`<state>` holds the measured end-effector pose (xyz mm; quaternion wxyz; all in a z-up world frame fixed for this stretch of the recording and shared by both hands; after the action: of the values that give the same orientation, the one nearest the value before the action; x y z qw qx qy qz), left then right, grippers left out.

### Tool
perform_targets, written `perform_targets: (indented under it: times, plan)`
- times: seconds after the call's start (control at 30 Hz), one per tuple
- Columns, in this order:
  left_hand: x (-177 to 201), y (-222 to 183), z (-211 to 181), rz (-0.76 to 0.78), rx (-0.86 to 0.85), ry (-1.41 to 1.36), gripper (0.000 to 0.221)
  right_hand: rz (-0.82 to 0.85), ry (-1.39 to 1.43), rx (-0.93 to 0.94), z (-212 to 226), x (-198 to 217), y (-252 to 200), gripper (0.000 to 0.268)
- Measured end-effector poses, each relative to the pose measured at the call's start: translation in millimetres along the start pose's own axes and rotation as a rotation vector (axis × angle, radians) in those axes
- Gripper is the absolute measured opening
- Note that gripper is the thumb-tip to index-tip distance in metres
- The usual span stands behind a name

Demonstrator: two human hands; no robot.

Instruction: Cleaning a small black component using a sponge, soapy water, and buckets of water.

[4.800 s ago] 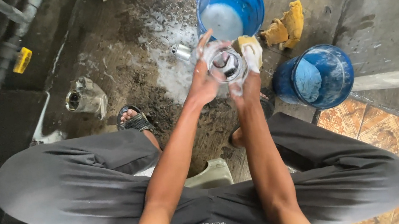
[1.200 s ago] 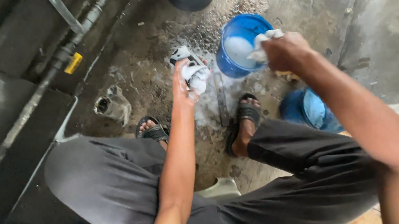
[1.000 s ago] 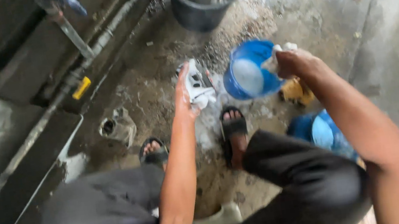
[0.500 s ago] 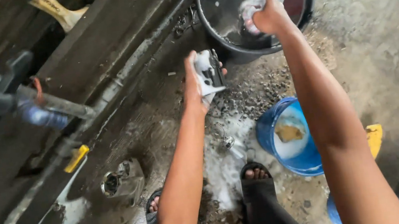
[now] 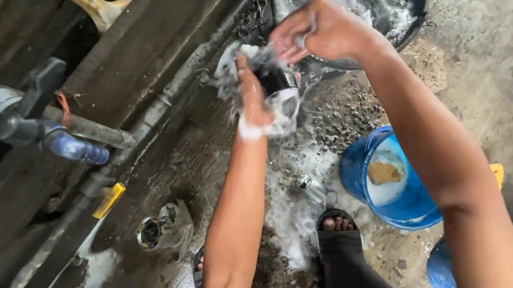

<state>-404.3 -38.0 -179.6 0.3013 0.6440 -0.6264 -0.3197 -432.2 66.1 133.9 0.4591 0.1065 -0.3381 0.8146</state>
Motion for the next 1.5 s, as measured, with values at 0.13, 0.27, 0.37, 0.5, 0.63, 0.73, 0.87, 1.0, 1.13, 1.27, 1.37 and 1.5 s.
perform_targets:
  times: [0.13,0.27,0.37,0.5,0.63,0.73,0.87,1.0,1.13,1.27,1.37,1.5]
  plan:
    - [11,144,-131,-0.602,1.608,-0.969,0.076,-0.51,-0.193,-0.163,-92,32,39,0.028]
    - [22,174,-169,-0.554,1.787,-0.59,0.094,-0.511,-0.733,-0.282,-201,46,75,0.033]
    - [20,167,-157,-0.569,1.774,-0.553,0.093,-0.329,-0.609,-0.427,-249,55,103,0.039]
    - [5,128,-103,-0.86,1.605,-0.909,0.061,-0.2,0.657,-0.427,-108,28,39,0.039]
    - [10,145,-116,-0.773,1.682,-0.843,0.064,0.033,0.484,-0.318,-17,1,7,0.049]
    - [18,161,-129,-0.314,1.774,-0.372,0.1,0.252,0.29,-0.003,-8,-8,8,0.036]
    - [20,153,-124,-0.563,1.73,-0.578,0.072,-0.144,0.043,-0.099,-58,14,48,0.022]
    - [28,144,-124,-0.79,1.846,-0.423,0.089,-0.503,-0.254,-0.057,-146,45,52,0.045]
    - [21,137,-112,-0.858,1.663,-0.699,0.088,-0.449,-0.369,-0.394,-184,52,57,0.021]
    - [10,135,-93,-0.86,1.513,-0.88,0.072,-0.24,0.124,-0.571,-119,39,30,0.046]
    - [7,133,-74,-0.965,1.519,-0.963,0.056,-0.104,0.499,-0.397,-57,18,13,0.052]
    - [-2,115,-42,-0.9,1.508,-1.151,0.059,0.204,0.04,-0.012,-20,-13,4,0.026]
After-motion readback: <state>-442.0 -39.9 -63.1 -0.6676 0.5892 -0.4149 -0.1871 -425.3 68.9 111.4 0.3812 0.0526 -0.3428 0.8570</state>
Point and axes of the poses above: each hand's wrist, its own y-axis towards the middle knuckle, its own x-axis out of the back of the hand, z = x × y, the point moved 2 cm from there along y, towards the middle knuckle, and after that the axes turned 5 degrees about -y, right-handed, at the moved point
